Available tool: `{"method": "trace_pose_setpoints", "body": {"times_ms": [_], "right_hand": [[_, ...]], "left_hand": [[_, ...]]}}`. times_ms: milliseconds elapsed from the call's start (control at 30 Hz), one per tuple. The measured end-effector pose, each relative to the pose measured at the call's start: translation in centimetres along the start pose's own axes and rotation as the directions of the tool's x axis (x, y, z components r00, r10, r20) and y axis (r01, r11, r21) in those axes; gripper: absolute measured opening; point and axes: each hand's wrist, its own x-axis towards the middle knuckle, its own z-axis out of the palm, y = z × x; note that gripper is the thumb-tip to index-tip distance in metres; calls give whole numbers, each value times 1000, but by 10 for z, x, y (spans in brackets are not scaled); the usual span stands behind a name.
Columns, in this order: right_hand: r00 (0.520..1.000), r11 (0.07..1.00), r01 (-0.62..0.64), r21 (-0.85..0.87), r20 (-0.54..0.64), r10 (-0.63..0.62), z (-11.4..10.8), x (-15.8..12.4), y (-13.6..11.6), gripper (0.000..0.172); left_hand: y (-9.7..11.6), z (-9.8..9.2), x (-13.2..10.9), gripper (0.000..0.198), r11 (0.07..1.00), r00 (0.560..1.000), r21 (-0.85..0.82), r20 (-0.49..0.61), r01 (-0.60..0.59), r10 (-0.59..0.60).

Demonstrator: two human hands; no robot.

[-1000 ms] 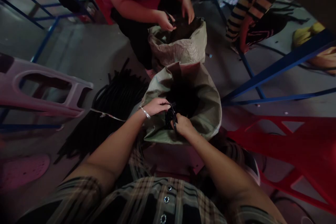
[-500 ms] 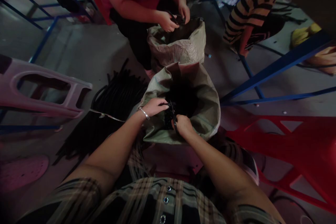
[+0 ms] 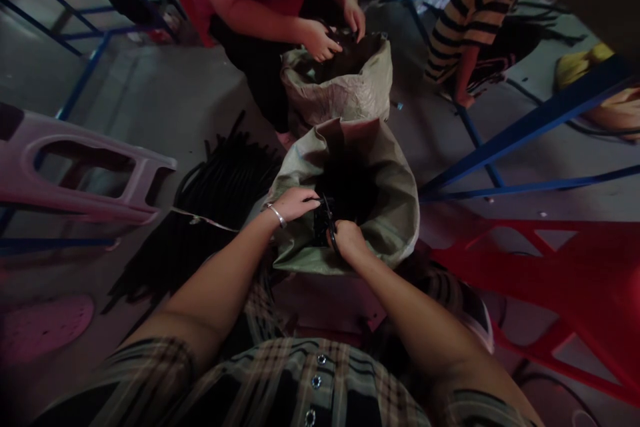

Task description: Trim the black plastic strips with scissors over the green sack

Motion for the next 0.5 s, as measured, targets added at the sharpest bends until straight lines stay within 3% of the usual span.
{"method": "trace_pose_setpoints", "body": {"times_ms": [233, 333, 500], "right_hand": [[1000, 1000, -10, 11, -24, 11, 1, 3, 3, 18], [999, 999, 31, -21, -33, -31, 3, 6, 7, 18], [994, 994, 104, -46, 22, -103, 7, 7, 10, 19]], "left_hand": [[-3, 1, 0, 23, 999, 999, -46, -38, 27, -29], [0, 1, -1, 24, 971, 994, -228, -65, 70, -87], [8, -1, -2, 22, 826, 978, -526, 60, 202, -200]]}}
